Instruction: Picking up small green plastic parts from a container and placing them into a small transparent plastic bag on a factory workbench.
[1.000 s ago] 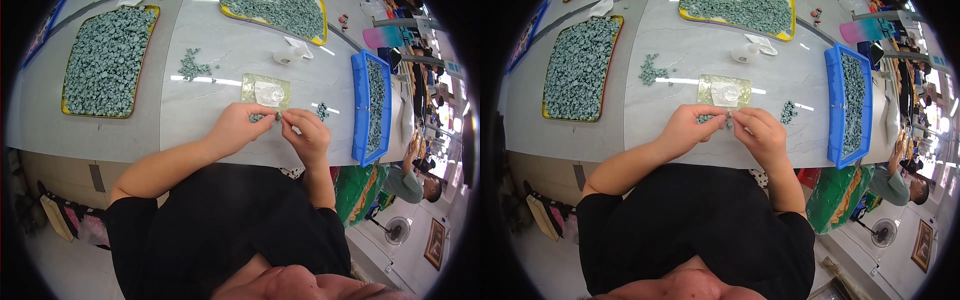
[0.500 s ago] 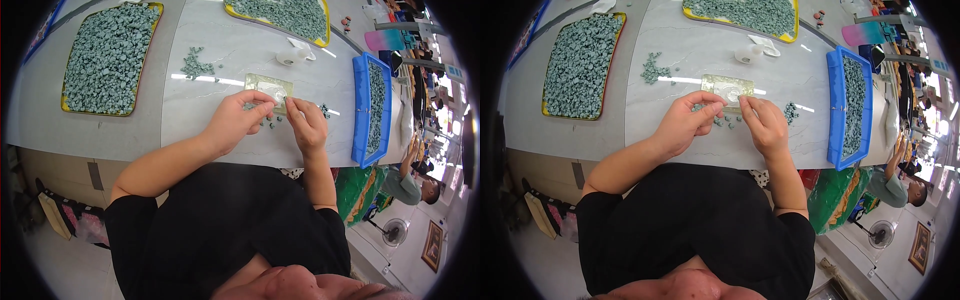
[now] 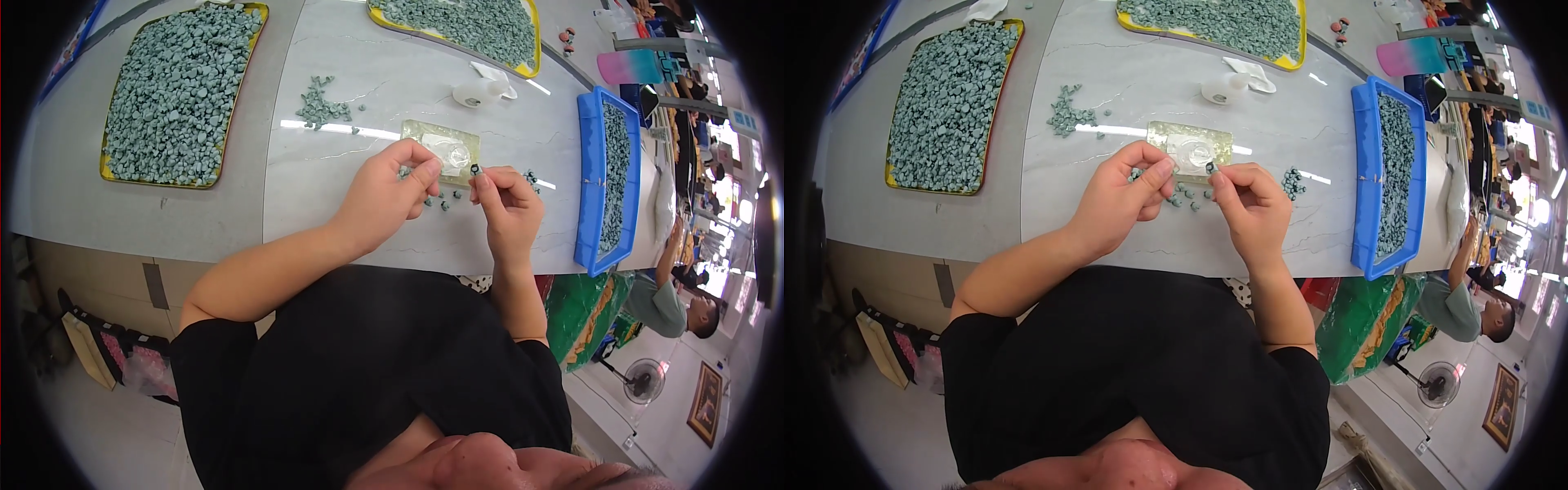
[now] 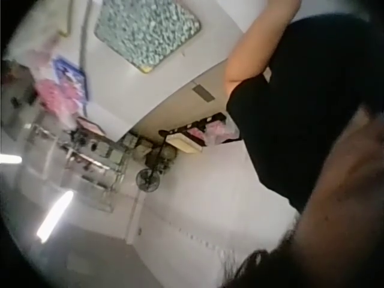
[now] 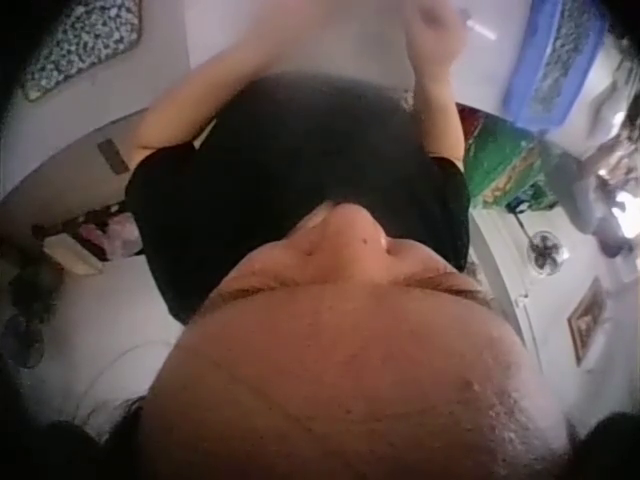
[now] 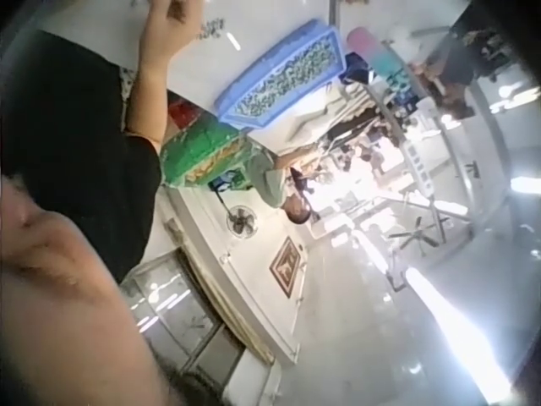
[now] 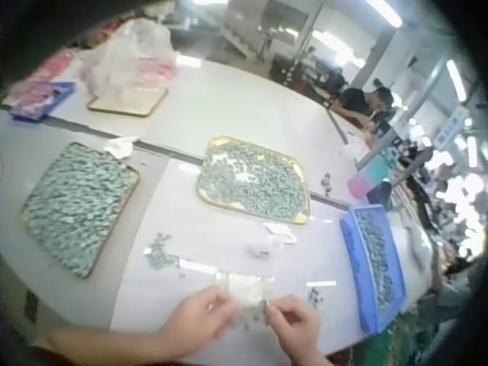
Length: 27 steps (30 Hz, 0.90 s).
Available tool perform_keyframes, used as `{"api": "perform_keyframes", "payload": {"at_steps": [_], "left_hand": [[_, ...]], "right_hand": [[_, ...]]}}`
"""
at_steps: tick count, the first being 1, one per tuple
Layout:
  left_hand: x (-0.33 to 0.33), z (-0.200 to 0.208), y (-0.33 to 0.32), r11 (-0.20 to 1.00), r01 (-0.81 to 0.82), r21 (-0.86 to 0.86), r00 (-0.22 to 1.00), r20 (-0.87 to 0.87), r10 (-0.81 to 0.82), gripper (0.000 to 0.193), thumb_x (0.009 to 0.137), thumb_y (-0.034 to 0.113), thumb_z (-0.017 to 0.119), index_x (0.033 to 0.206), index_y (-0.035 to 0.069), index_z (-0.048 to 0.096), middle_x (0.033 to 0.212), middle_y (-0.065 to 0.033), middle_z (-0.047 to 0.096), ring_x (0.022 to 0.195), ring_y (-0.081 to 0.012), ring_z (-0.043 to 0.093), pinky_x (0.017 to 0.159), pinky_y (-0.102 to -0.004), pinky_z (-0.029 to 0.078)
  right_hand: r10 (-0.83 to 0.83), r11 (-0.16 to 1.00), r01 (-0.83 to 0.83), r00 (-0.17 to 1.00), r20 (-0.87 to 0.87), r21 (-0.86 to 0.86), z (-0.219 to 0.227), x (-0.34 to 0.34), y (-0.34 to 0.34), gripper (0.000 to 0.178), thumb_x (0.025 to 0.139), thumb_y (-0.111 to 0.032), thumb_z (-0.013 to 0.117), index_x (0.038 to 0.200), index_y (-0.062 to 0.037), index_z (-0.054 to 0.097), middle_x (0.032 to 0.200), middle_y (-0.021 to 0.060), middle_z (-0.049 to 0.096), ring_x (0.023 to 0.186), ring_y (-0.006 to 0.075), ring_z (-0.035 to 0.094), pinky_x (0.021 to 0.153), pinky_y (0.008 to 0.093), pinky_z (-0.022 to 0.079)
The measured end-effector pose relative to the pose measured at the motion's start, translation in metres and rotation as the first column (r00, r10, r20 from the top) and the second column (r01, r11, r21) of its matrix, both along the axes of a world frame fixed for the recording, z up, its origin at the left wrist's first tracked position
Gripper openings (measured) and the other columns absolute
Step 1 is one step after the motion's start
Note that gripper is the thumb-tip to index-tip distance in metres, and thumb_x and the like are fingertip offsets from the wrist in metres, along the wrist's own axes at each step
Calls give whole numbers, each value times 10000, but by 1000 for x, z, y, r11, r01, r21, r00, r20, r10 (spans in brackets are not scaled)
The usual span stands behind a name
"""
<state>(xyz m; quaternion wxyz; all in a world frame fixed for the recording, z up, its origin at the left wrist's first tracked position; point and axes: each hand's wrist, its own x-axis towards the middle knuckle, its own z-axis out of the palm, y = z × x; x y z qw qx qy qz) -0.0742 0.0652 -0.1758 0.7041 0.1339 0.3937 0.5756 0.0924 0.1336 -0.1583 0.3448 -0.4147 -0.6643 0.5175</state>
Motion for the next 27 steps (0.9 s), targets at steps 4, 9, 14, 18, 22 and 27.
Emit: {"api": "perform_keyframes", "payload": {"at_steps": [4, 9, 14, 18, 22, 27], "left_hand": [[0, 1, 0, 998, 57, 30, 998, -29, -57, 171, 954, 204, 493, 901, 42, 511, 697, 9, 470, 512, -29, 299, 442, -193, 242], [1, 1, 0, 995, 100, 7, 995, 29, -100, 201, 956, 229, 491, 892, 40, 517, 653, 24, 443, 504, -27, 289, 433, -191, 230], [2, 0, 1, 996, 92, 8, 992, 86, -93, 205, 953, 228, 497, 888, 35, 525, 655, 27, 445, 503, -27, 290, 428, -191, 224], [2, -1, 0, 995, 102, 16, 991, 80, -103, 199, 952, 226, 499, 888, 40, 522, 655, 26, 448, 505, -27, 292, 429, -190, 226], [2, -2, -2, 992, 120, 28, 992, 36, -121, 181, 953, 220, 498, 866, 62, 501, 657, 25, 450, 517, -27, 303, 436, -189, 236], [4, -4, -6, 989, 118, 84, 988, -109, -109, 182, 954, 222, 498, 847, 76, 482, 656, 24, 450, 533, -27, 321, 452, -188, 260]], "right_hand": [[17, 984, -36, 994, -111, -173, -1, 1, -4, 27, 861, 15, 576, 869, 33, 593, 815, 88, 609, 672, 116, 547, 620, 233, 447], [51, 925, -97, 990, 134, 368, -6, -3, -7, 113, 738, 67, 676, 839, 25, 647, 818, 97, 632, 707, 140, 595, 620, 228, 474], [34, 754, -153, 980, 195, 639, -4, -11, -8, 212, 667, 99, 702, 860, 25, 656, 807, 102, 632, 704, 177, 605, 585, 251, 482], [59, 639, -204, 974, 217, 742, -6, -12, -6, 238, 660, 120, 700, 878, 37, 653, 812, 115, 621, 663, 181, 596, 562, 251, 485], [56, 599, -231, 967, 248, 767, -8, -14, -8, 248, 639, 134, 695, 865, 44, 644, 811, 118, 616, 657, 196, 595, 564, 259, 485], [59, 518, -237, 968, 242, 822, -7, -17, -11, 234, 621, 147, 686, 825, 50, 623, 809, 116, 608, 667, 222, 593, 583, 280, 486]]}}
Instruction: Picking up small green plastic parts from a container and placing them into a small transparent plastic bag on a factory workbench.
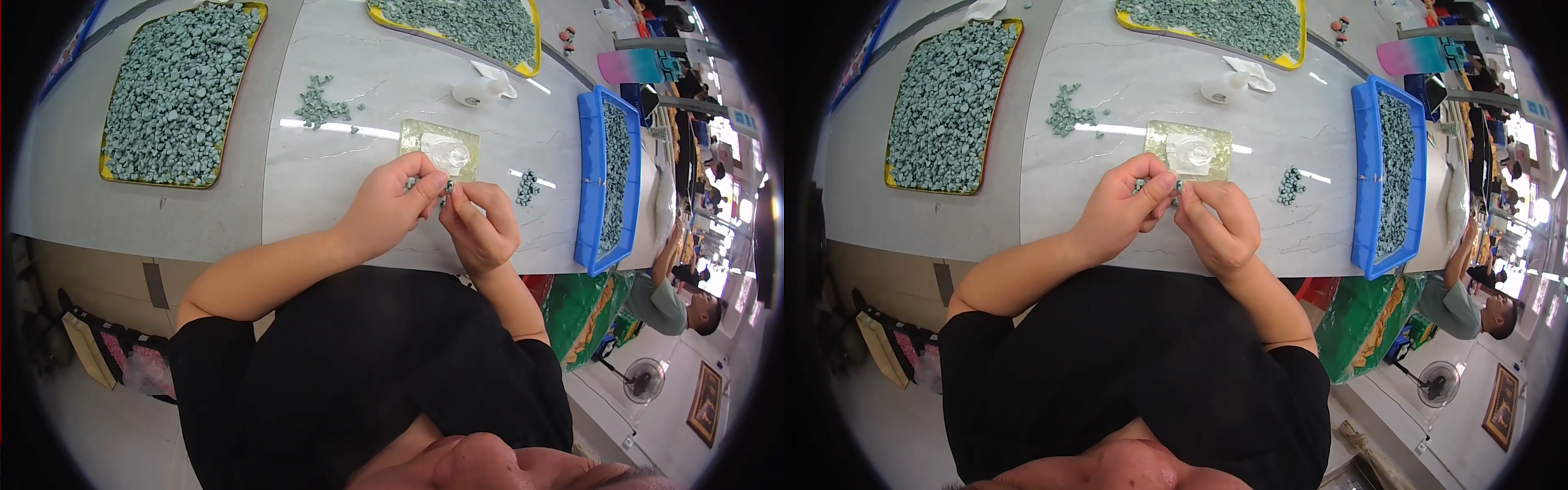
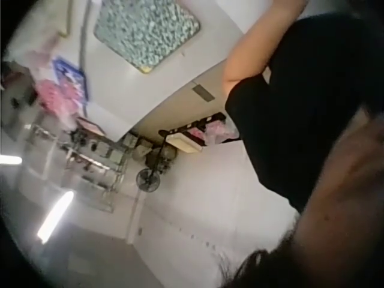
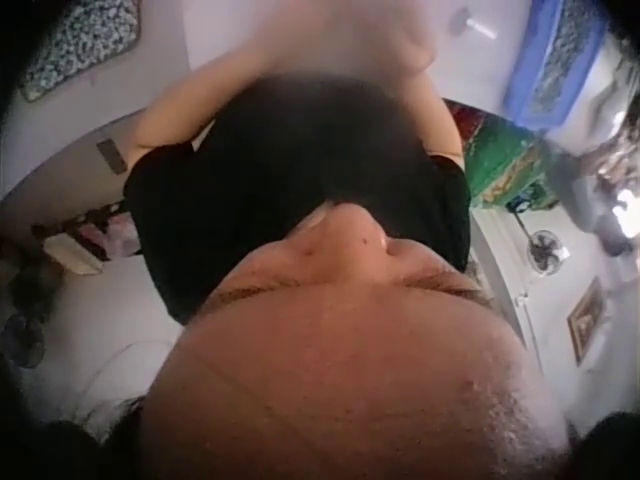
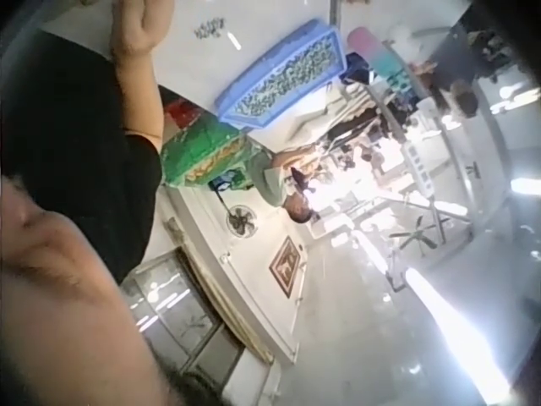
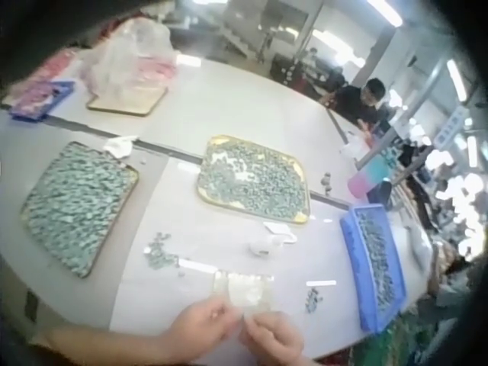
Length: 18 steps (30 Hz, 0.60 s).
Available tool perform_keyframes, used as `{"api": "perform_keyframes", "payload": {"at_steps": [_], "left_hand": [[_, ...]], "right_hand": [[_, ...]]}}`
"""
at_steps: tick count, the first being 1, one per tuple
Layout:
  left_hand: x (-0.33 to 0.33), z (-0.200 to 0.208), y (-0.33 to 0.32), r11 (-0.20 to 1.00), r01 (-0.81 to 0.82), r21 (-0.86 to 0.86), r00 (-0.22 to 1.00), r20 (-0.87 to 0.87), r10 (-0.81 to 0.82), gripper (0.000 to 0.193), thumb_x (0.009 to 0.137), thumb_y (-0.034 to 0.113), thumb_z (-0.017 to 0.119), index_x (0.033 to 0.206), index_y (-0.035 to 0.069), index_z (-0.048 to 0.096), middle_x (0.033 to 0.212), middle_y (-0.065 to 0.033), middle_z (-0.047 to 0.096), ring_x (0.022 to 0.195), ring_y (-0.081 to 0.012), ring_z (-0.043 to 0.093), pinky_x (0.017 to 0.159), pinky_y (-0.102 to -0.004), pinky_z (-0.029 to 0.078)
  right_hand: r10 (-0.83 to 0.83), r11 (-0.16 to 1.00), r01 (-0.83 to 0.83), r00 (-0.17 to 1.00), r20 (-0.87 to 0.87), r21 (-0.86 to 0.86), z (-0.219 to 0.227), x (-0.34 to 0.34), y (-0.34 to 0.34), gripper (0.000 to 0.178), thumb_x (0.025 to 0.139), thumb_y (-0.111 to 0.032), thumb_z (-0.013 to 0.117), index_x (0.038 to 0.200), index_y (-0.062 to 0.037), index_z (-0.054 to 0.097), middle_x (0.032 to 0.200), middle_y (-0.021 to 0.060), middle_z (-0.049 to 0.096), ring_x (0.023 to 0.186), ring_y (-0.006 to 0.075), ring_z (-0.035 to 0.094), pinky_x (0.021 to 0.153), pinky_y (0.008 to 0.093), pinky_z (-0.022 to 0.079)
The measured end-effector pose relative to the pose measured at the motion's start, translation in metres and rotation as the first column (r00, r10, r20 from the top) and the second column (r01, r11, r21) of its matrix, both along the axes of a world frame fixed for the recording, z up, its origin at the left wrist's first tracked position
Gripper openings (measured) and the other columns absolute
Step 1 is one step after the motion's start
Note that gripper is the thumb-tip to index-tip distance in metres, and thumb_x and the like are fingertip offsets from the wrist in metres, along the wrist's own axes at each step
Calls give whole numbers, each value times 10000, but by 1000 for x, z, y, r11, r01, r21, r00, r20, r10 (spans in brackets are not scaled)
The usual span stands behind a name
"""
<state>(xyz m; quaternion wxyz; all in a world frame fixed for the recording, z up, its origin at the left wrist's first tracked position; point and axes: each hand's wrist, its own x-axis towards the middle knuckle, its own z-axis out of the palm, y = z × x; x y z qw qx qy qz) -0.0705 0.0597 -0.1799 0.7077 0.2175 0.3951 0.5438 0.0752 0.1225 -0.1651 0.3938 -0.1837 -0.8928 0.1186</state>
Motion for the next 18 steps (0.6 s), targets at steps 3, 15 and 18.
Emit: {"api": "perform_keyframes", "payload": {"at_steps": [3, 15, 18], "left_hand": [[1, 0, -1, 995, -13, 96, 998, -67, 20, 189, 955, 229, 498, 850, 73, 485, 665, 23, 464, 537, -28, 342, 463, -184, 285], [4, 4, -1, 995, -25, 100, 956, -288, 53, 181, 928, 197, 519, 886, 25, 553, 699, -24, 577, 634, -76, 511, 563, -234, 412], [5, 5, -1, 993, -38, 110, 948, -310, 71, 179, 921, 196, 526, 878, 24, 549, 682, -34, 583, 607, -85, 521, 545, -242, 415]], "right_hand": [[30, 997, -32, 999, -28, -65, -2, 4, 2, 229, 647, 133, 687, 852, 47, 629, 821, 123, 615, 679, 219, 598, 592, 280, 488], [-102, 916, 90, 995, -10, -390, -2, 11, 4, 191, 688, 76, 693, 867, 19, 659, 837, 114, 650, 712, 187, 628, 609, 257, 507], [-77, 918, 71, 997, -1, -391, -2, 11, 2, 195, 692, 85, 685, 873, 19, 658, 849, 117, 651, 717, 191, 629, 611, 256, 507]]}}
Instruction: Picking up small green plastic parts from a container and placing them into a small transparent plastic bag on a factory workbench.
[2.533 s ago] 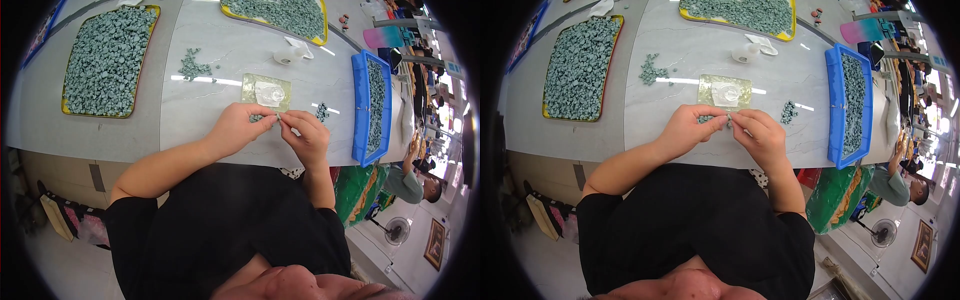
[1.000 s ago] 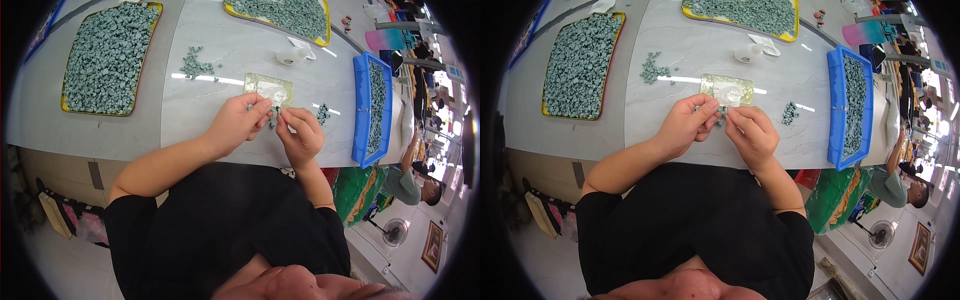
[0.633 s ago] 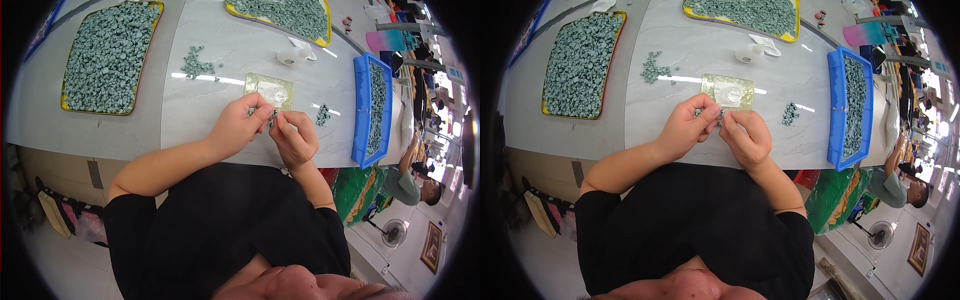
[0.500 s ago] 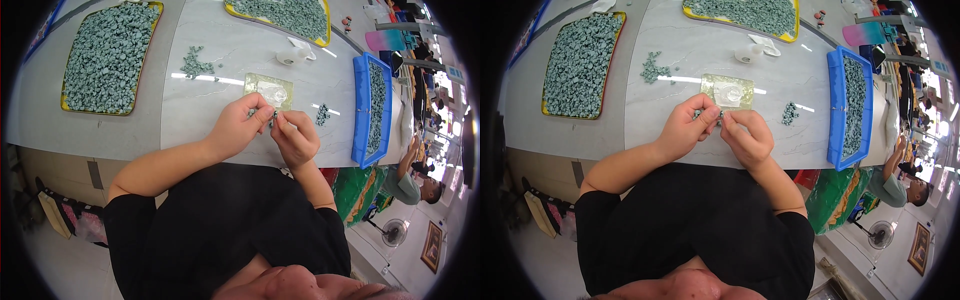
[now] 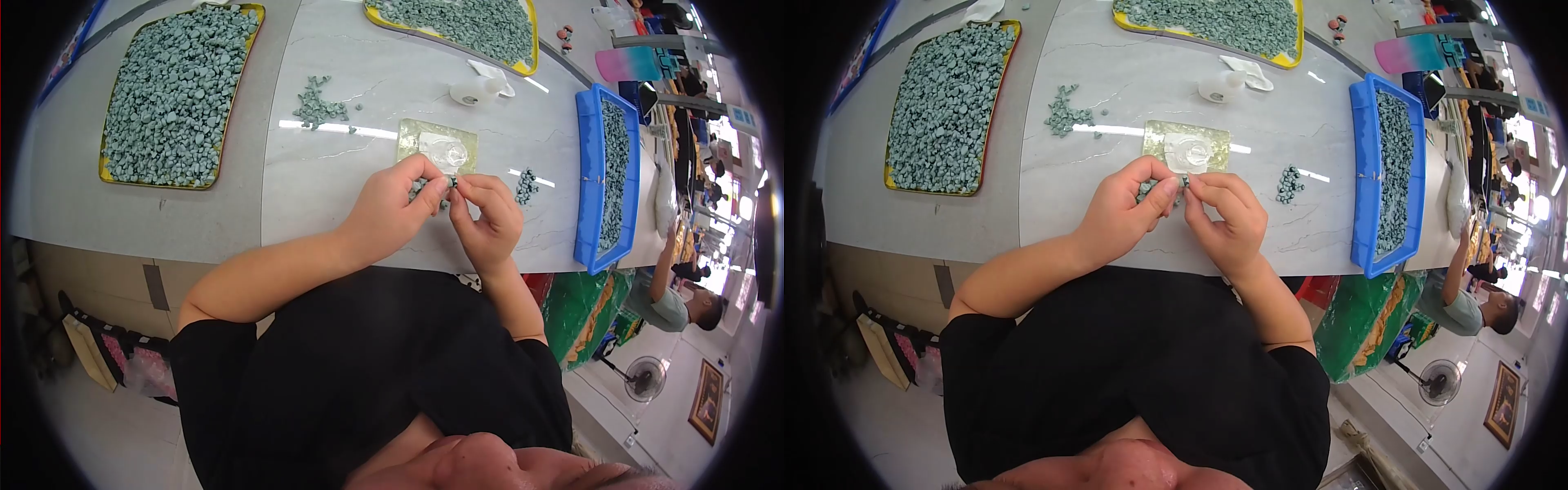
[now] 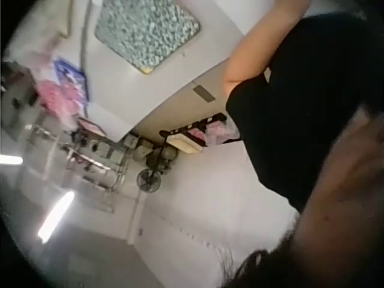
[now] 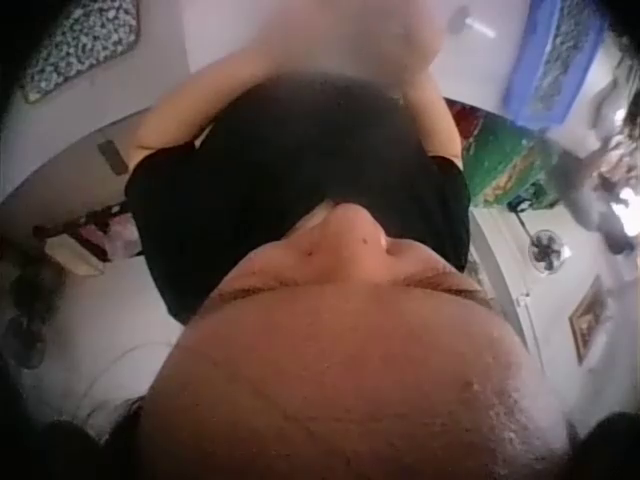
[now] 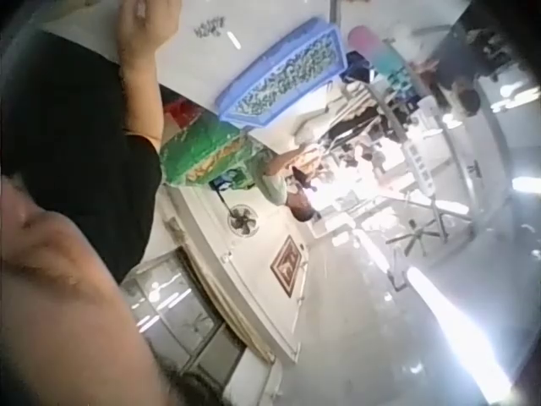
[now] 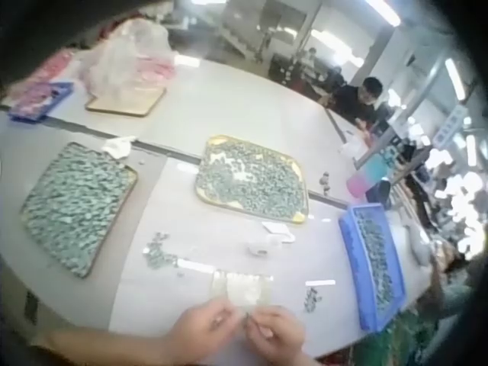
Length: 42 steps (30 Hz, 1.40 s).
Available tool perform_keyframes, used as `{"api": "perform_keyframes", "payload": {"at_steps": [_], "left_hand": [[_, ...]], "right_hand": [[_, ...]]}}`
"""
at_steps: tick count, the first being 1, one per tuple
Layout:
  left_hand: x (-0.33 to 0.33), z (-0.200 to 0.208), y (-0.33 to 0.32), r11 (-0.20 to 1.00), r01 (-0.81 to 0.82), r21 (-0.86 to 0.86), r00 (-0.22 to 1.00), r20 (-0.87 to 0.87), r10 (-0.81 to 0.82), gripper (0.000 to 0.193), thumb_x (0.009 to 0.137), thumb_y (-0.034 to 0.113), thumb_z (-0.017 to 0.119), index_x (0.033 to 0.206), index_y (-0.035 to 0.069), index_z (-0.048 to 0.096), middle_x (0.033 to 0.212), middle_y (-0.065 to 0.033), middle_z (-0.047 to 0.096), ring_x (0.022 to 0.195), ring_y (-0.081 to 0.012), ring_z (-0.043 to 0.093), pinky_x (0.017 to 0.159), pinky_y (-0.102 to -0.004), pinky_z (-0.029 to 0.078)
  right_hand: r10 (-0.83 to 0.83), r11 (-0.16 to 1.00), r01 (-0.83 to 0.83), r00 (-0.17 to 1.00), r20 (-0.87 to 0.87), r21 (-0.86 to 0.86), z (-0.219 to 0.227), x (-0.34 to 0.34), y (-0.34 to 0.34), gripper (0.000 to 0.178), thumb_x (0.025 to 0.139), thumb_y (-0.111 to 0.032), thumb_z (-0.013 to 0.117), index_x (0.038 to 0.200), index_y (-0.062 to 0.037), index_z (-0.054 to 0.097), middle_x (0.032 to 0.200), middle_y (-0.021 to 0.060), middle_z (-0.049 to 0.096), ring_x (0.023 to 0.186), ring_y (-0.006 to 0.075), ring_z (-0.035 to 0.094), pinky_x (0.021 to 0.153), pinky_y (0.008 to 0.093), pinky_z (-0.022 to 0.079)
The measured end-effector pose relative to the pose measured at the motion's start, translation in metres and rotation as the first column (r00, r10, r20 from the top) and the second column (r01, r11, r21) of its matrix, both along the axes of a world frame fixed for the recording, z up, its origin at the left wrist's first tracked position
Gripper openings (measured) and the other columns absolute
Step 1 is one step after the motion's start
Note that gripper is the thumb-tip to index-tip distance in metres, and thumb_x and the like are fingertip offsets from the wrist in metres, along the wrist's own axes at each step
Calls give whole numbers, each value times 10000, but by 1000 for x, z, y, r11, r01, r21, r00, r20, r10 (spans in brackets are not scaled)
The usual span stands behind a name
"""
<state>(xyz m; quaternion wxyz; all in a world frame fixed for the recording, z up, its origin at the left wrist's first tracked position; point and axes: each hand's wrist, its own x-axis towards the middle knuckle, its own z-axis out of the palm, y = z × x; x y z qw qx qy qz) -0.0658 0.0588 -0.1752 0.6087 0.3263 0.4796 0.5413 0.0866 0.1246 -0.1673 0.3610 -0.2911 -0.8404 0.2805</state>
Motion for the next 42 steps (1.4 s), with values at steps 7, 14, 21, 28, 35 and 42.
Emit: {"api": "perform_keyframes", "payload": {"at_steps": [7, 14, 21, 28, 35, 42], "left_hand": [[-2, -1, 4, 989, 89, -116, 980, -165, -108, 171, 929, 207, 526, 848, 56, 534, 672, 20, 532, 567, -36, 434, 475, -215, 360], [-2, -6, 6, 957, 174, -234, 979, 146, -143, 183, 940, 179, 490, 905, 22, 577, 694, 32, 452, 532, -35, 339, 453, -190, 293], [-5, -2, 10, 975, 114, -193, 916, 401, -27, 212, 939, 126, 467, 1006, -25, 599, 716, 23, 433, 535, -33, 310, 454, -193, 255], [-4, -2, 12, 982, 39, -186, 892, 449, 50, 172, 910, 145, 564, 989, -8, 573, 796, -29, 533, 527, -39, 319, 462, -198, 271], [-1, -6, 13, 976, 121, -183, 916, 400, -39, 182, 903, 140, 584, 1003, -12, 569, 807, -36, 566, 534, -37, 337, 463, -196, 284], [-1, -7, 12, 977, 95, -190, 908, 418, -7, 156, 911, 132, 568, 966, -13, 582, 810, -36, 574, 535, -35, 343, 460, -195, 285]], "right_hand": [[141, 978, -107, 971, 192, -177, 12, 26, 21, 160, 774, 56, 620, 929, 23, 646, 878, 109, 644, 708, 167, 612, 641, 265, 489], [-344, 938, 306, 764, 546, 164, 14, 69, 61, 158, 825, 6, 572, 972, 0, 627, 912, 117, 632, 760, 209, 608, 674, 295, 474], [-357, 913, 394, 651, 670, 105, 8, 71, 64, 145, 827, -21, 576, 963, -2, 623, 889, 129, 612, 740, 223, 588, 691, 312, 468], [-277, 944, 329, 831, 483, -23, 17, 46, 47, 137, 841, -10, 582, 970, 5, 625, 887, 93, 607, 731, 160, 585, 674, 277, 473], [-48, 922, 47, 999, 9, -385, 6, 20, 9, 147, 799, 80, 617, 937, 36, 638, 898, 96, 620, 756, 143, 606, 685, 238, 495], [-41, 999, 43, 995, 93, -24, 5, 8, 6, 169, 710, 68, 691, 866, 10, 664, 790, 98, 637, 698, 185, 619, 614, 247, 501]]}}
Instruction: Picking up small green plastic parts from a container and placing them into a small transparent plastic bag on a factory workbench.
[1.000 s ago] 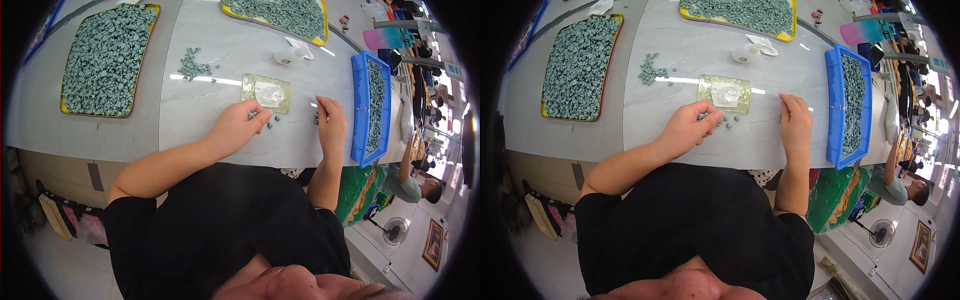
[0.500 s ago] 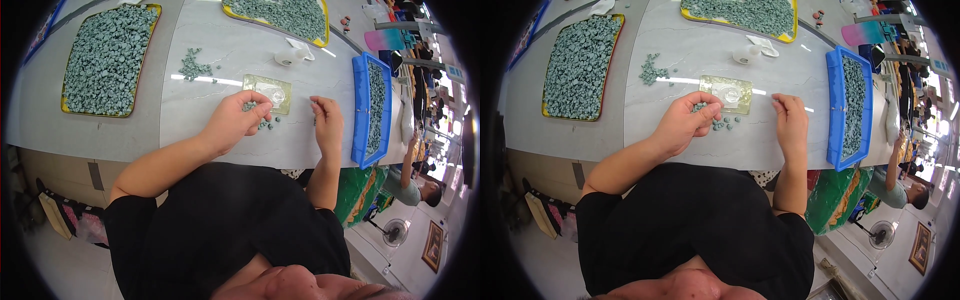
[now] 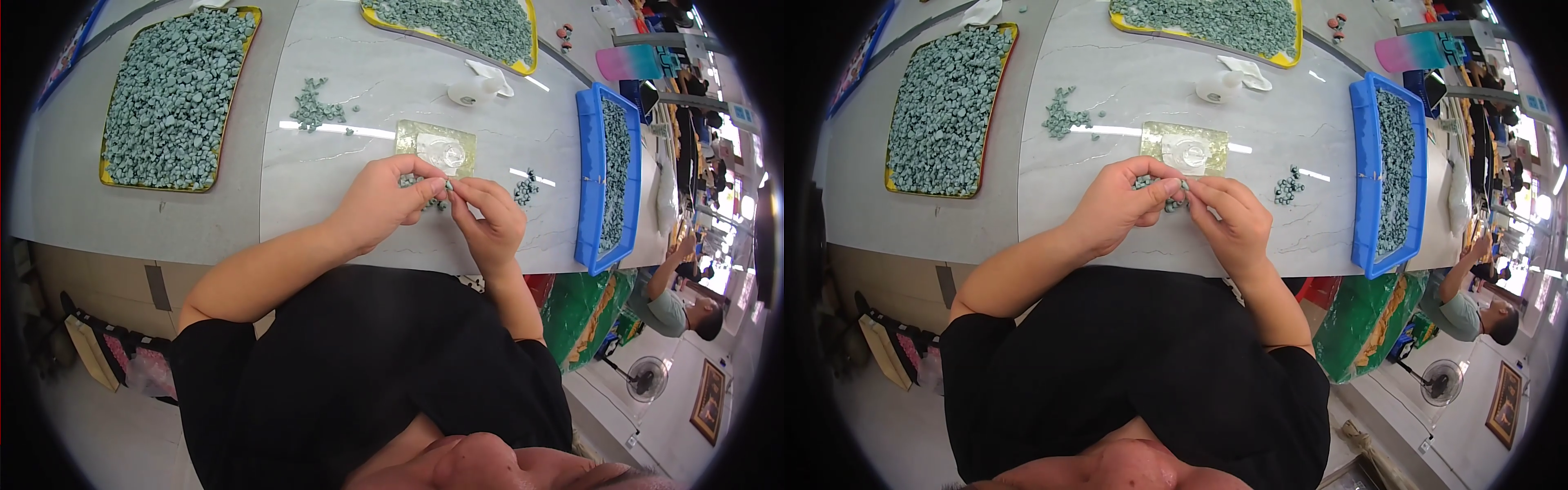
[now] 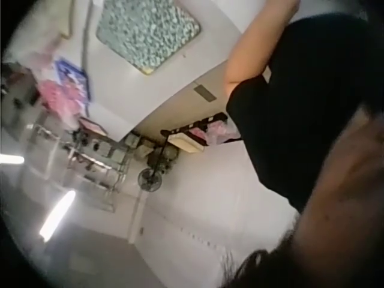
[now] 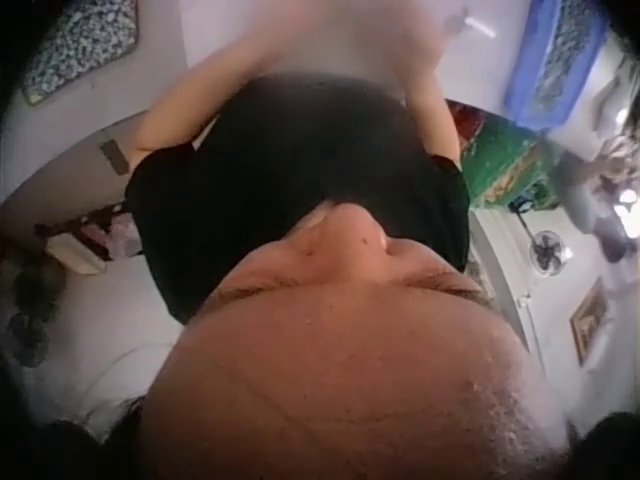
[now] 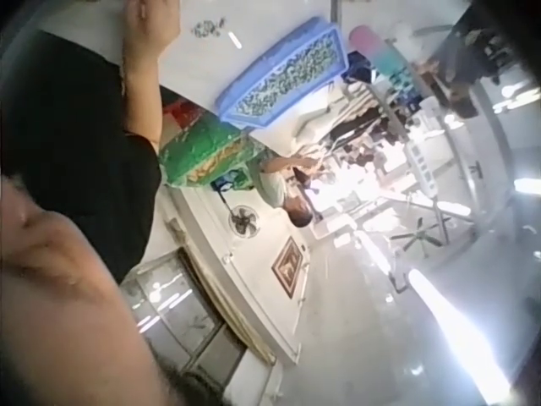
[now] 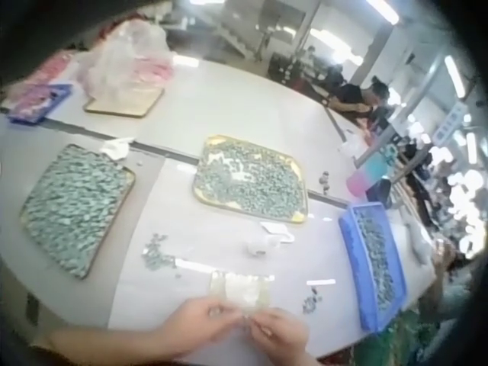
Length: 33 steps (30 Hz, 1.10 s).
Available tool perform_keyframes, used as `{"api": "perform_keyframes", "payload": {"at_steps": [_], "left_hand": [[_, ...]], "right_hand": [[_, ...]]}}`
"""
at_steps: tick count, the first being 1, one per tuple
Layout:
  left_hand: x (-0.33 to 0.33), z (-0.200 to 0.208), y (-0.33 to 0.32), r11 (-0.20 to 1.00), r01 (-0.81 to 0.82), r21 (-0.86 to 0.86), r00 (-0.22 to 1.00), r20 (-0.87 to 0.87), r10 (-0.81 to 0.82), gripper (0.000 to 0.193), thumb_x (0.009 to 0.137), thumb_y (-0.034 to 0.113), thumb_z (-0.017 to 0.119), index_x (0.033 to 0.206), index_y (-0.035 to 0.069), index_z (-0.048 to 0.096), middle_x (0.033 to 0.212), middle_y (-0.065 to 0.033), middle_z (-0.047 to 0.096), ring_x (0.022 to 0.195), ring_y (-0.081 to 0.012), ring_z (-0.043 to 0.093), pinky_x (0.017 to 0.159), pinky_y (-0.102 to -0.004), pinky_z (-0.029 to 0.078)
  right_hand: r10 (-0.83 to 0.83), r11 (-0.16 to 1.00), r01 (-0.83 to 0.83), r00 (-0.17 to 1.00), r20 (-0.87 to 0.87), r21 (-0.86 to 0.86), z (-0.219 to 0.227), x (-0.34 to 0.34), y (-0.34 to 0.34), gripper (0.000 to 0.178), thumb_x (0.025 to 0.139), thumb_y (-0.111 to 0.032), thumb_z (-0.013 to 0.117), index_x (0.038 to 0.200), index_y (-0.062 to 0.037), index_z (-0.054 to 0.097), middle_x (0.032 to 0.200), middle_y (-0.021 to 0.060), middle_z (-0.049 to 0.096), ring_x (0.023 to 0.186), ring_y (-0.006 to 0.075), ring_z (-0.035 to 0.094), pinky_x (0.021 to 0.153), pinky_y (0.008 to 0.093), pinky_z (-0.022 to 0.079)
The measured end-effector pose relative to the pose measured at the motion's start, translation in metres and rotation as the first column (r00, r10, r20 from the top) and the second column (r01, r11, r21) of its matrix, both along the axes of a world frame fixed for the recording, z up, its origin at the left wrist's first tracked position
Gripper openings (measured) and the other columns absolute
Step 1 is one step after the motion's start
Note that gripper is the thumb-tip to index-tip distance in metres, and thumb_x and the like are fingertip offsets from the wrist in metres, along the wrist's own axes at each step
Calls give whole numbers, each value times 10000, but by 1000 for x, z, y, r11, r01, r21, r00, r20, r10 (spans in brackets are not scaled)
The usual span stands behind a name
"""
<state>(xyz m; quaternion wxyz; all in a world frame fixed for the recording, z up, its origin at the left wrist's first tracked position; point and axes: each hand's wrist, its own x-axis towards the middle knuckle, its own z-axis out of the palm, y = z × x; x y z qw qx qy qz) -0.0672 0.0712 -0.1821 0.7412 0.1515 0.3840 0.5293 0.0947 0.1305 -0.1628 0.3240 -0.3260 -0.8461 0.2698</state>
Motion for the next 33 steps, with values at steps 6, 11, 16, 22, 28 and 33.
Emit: {"api": "perform_keyframes", "payload": {"at_steps": [6, 11, 16, 22, 28, 33], "left_hand": [[-3, -2, -2, 998, 26, 54, 998, -51, -23, 149, 922, 150, 550, 922, 1, 548, 746, -12, 535, 514, -34, 319, 451, -196, 277], [-1, 3, -2, 999, -3, -34, 988, -152, -2, 225, 954, 229, 496, 848, 33, 516, 658, 30, 431, 508, -25, 300, 433, -193, 248], [-3, 6, -3, 999, 13, -49, 993, -117, -18, 270, 961, 277, 476, 836, 38, 488, 642, 45, 371, 503, -26, 283, 426, -191, 229], [-5, 5, -4, 996, 25, -88, 999, 33, -22, 269, 965, 280, 465, 846, 40, 477, 663, 43, 372, 502, -27, 280, 417, -187, 216], [-5, 7, -4, 995, 24, -97, 999, 37, -21, 261, 966, 273, 463, 856, 38, 480, 674, 39, 386, 504, -27, 285, 419, -184, 219], [-5, 6, -5, 996, 17, -93, 999, 32, -14, 255, 966, 270, 464, 861, 38, 482, 677, 39, 389, 509, -28, 290, 426, -186, 230]], "right_hand": [[94, 973, -101, 995, 42, 207, -1, 7, 12, 221, 651, 102, 707, 851, 26, 652, 778, 102, 628, 674, 197, 604, 583, 263, 493], [74, 868, -152, 981, 179, 472, -2, 8, 26, 264, 615, 115, 710, 862, 48, 641, 792, 113, 622, 684, 229, 606, 573, 293, 491], [100, 821, -214, 967, 236, 529, -6, 7, 28, 285, 616, 106, 706, 887, 56, 637, 824, 123, 622, 694, 243, 609, 577, 303, 495], [107, 803, -246, 956, 274, 543, -7, 6, 28, 303, 603, 86, 712, 895, 63, 635, 851, 128, 620, 705, 253, 616, 589, 313, 505], [105, 796, -250, 954, 281, 551, -6, 5, 27, 307, 602, 88, 709, 899, 59, 637, 854, 129, 620, 704, 255, 617, 589, 314, 507], [49, 935, -67, 997, 61, 348, -8, 5, 18, 205, 675, 99, 692, 866, 52, 636, 852, 117, 620, 694, 218, 605, 609, 293, 497]]}}
